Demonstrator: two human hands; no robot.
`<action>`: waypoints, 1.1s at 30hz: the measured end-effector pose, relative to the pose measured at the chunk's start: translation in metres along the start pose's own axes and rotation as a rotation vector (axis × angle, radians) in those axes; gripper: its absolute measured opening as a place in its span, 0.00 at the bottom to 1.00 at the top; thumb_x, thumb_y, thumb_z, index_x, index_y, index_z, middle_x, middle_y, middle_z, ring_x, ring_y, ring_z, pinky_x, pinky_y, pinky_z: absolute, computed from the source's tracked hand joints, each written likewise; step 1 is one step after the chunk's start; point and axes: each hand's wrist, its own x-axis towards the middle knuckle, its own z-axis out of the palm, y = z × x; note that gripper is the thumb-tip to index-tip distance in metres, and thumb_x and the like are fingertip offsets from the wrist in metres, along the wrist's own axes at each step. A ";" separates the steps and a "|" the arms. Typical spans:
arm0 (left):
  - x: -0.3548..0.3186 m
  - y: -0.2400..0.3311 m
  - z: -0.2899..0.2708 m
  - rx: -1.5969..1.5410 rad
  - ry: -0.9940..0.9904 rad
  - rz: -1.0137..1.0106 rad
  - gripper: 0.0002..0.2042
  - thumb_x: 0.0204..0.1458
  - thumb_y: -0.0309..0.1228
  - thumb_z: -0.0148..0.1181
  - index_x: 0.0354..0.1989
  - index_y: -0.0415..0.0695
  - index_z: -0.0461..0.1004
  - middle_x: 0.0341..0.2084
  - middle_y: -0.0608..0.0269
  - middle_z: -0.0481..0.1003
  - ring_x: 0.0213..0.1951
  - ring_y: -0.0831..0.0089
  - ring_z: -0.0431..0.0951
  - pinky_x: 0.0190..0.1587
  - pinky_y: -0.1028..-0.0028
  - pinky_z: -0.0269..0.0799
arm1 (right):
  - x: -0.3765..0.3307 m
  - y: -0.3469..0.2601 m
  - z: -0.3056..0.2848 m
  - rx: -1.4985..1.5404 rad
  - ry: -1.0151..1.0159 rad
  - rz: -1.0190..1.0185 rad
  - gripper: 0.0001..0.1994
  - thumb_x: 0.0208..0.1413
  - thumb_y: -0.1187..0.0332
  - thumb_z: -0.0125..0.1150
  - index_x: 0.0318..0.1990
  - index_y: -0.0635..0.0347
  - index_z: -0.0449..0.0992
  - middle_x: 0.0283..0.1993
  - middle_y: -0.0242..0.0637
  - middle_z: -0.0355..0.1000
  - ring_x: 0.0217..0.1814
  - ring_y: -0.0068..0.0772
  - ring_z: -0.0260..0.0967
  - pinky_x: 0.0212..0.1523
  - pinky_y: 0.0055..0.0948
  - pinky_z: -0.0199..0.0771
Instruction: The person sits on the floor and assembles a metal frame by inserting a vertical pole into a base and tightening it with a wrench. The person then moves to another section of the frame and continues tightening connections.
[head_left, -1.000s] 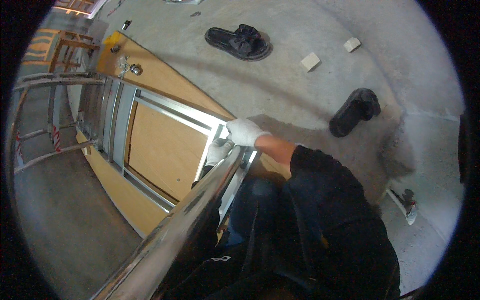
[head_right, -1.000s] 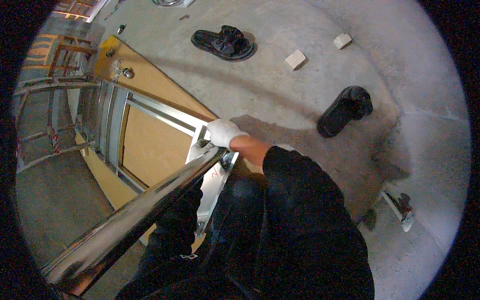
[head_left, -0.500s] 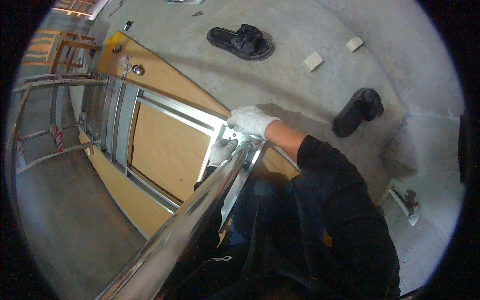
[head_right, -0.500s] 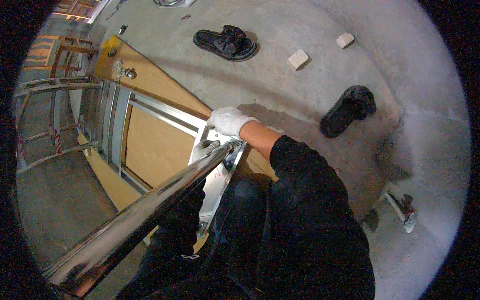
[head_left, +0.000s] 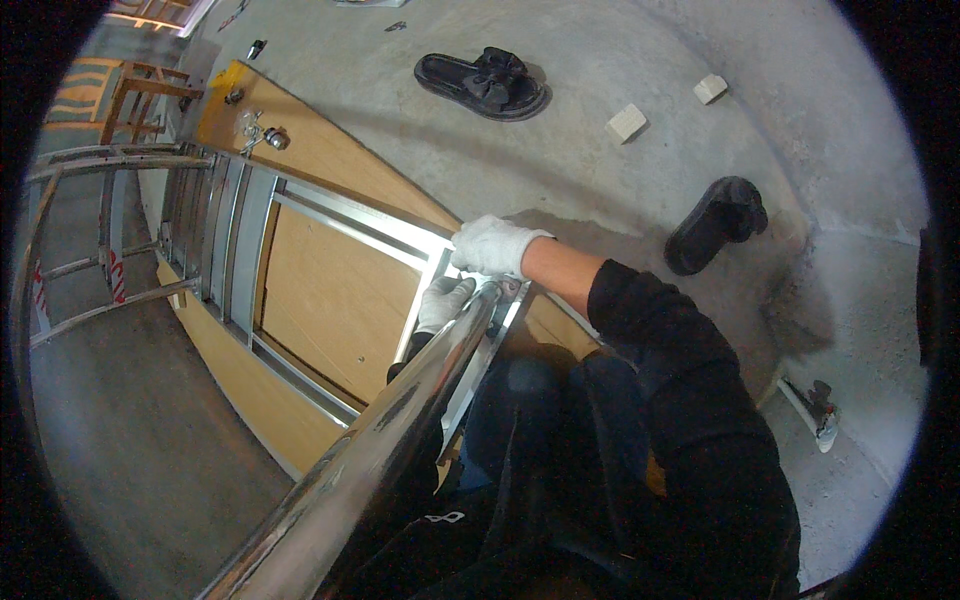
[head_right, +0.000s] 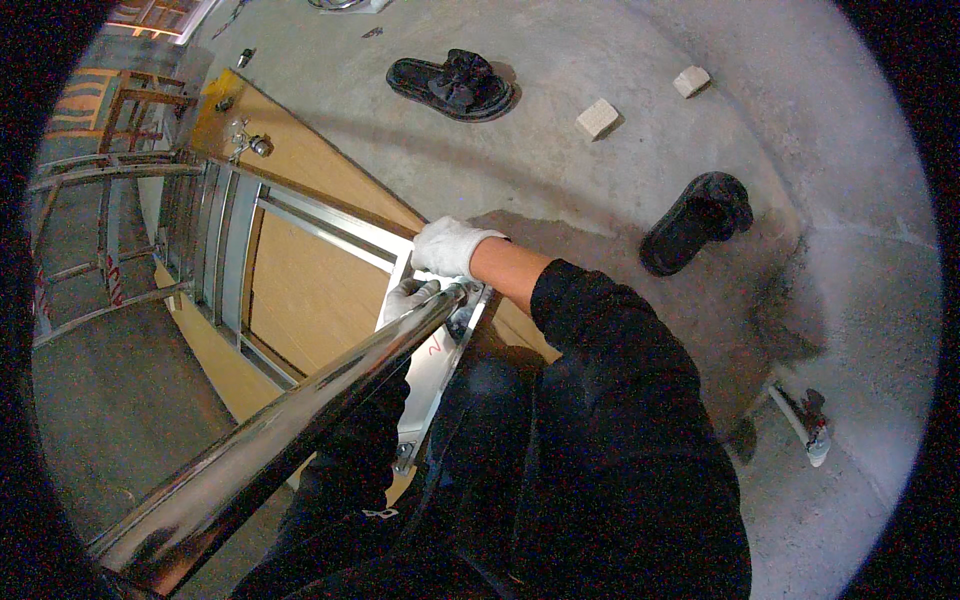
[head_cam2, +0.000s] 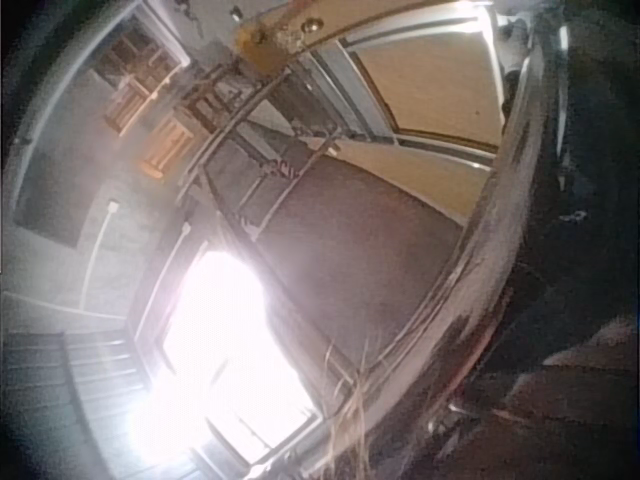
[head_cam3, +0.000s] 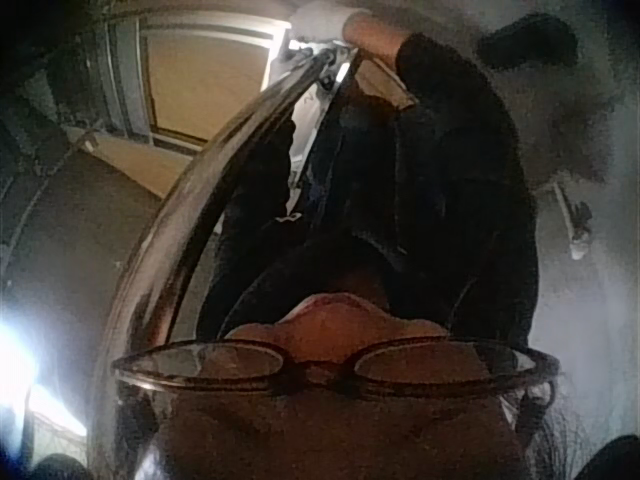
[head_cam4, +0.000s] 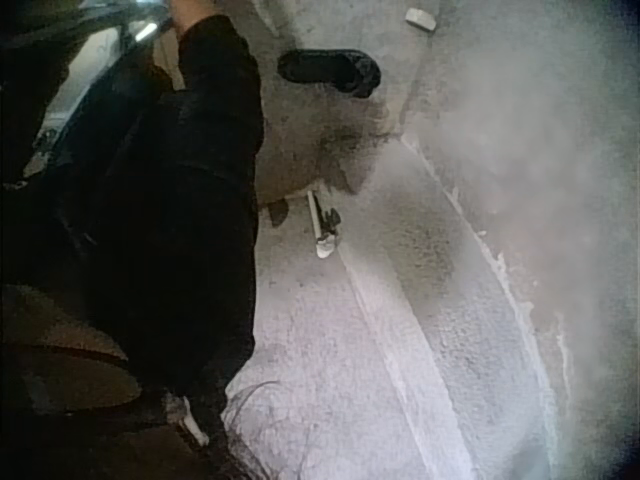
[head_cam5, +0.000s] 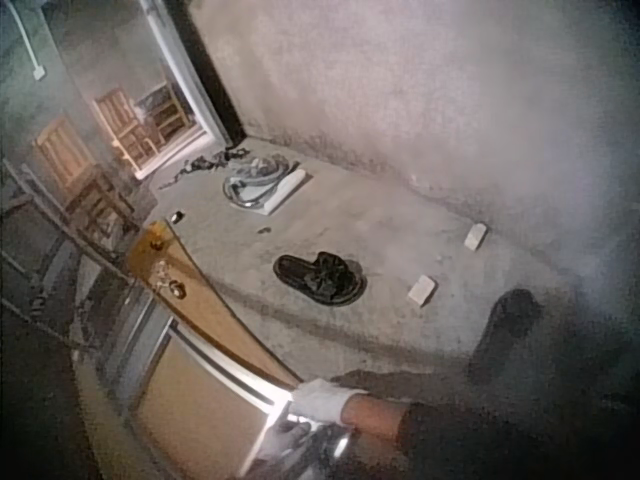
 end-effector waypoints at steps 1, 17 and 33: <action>0.001 -0.002 -0.001 -0.009 -0.002 0.001 0.14 0.52 0.34 0.61 0.37 0.33 0.75 0.26 0.59 0.77 0.25 0.76 0.74 0.28 0.74 0.69 | 0.001 -0.001 0.000 -0.007 0.019 -0.010 0.09 0.47 0.69 0.54 0.35 0.50 0.80 0.36 0.42 0.76 0.40 0.46 0.74 0.39 0.42 0.74; 0.002 0.001 -0.002 0.007 -0.022 0.131 0.12 0.53 0.30 0.59 0.40 0.32 0.74 0.33 0.56 0.78 0.34 0.75 0.75 0.37 0.74 0.70 | 0.007 -0.013 0.003 -0.335 0.025 -0.210 0.08 0.46 0.68 0.56 0.31 0.54 0.81 0.34 0.40 0.76 0.38 0.42 0.75 0.38 0.37 0.76; 0.022 -0.026 -0.002 -0.068 -0.042 0.126 0.12 0.50 0.23 0.59 0.43 0.33 0.73 0.37 0.56 0.77 0.38 0.73 0.77 0.41 0.73 0.72 | 0.018 -0.009 0.019 -0.271 0.063 -0.269 0.09 0.43 0.65 0.56 0.25 0.57 0.81 0.28 0.48 0.76 0.33 0.44 0.76 0.33 0.41 0.75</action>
